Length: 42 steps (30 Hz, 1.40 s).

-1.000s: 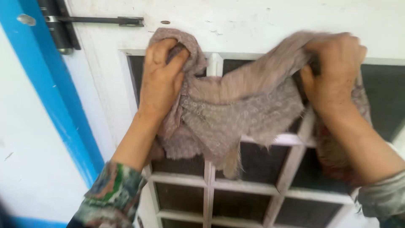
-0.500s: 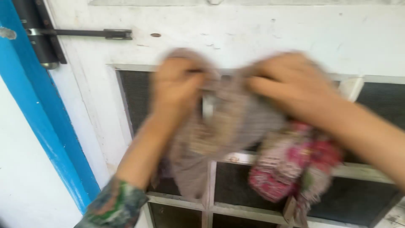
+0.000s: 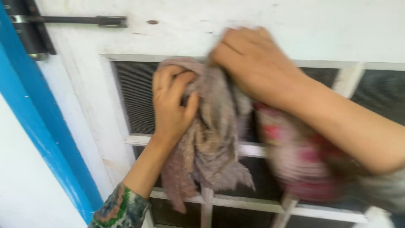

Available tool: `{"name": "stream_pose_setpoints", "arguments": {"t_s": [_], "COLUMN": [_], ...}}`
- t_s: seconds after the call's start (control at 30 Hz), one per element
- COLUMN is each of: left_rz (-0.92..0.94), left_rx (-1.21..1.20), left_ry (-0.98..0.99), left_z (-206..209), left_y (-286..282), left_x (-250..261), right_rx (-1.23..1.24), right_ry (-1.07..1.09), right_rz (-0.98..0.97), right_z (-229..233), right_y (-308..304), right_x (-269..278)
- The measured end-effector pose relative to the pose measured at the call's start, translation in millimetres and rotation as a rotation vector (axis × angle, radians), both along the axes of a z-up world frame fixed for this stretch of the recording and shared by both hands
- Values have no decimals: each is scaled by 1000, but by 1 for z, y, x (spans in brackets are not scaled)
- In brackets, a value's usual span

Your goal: Wiping down the frame and screen of a white paneled door with a cloth.

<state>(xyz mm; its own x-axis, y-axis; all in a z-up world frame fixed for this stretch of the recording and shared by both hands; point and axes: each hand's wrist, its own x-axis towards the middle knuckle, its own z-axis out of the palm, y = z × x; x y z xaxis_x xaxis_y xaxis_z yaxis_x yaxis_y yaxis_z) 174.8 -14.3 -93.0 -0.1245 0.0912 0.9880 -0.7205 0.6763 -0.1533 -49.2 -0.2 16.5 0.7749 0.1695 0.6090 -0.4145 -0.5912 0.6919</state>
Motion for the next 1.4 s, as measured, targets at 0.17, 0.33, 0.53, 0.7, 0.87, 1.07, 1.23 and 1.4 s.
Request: {"name": "stream_pose_setpoints", "arguments": {"t_s": [0.17, 0.33, 0.53, 0.7, 0.87, 1.07, 1.23, 1.4], "left_rz": [70, 146, -4, -106, -67, 29, -88, -162], "left_rx": [-49, -8, 22, 31, -54, -74, -34, -45], "left_ry": [148, -181, -333, -86, 95, 38, 38, 79], "left_z": [-7, 7, -3, -17, -23, -17, -18, -24], "left_y": [1, 16, 11, 2, -3, -3, -7, -14], "left_x": [-25, -70, -95, -94, -99, -98, -95, -95], "right_rx": [33, 60, 48, -78, -39, 121, 7, 42], "right_ry": [76, -30, -239, 10, 4, 16, -150, -154], "right_rz": [3, -241, -442, -362, -34, -108, -460, -536], "right_z": [11, -16, -30, -9, -2, -5, -20, -13], "right_y": [11, 2, 7, 12, 5, 0, 18, 6], "right_x": [-26, -175, -204, -119, -35, -103, -163, -96]}}
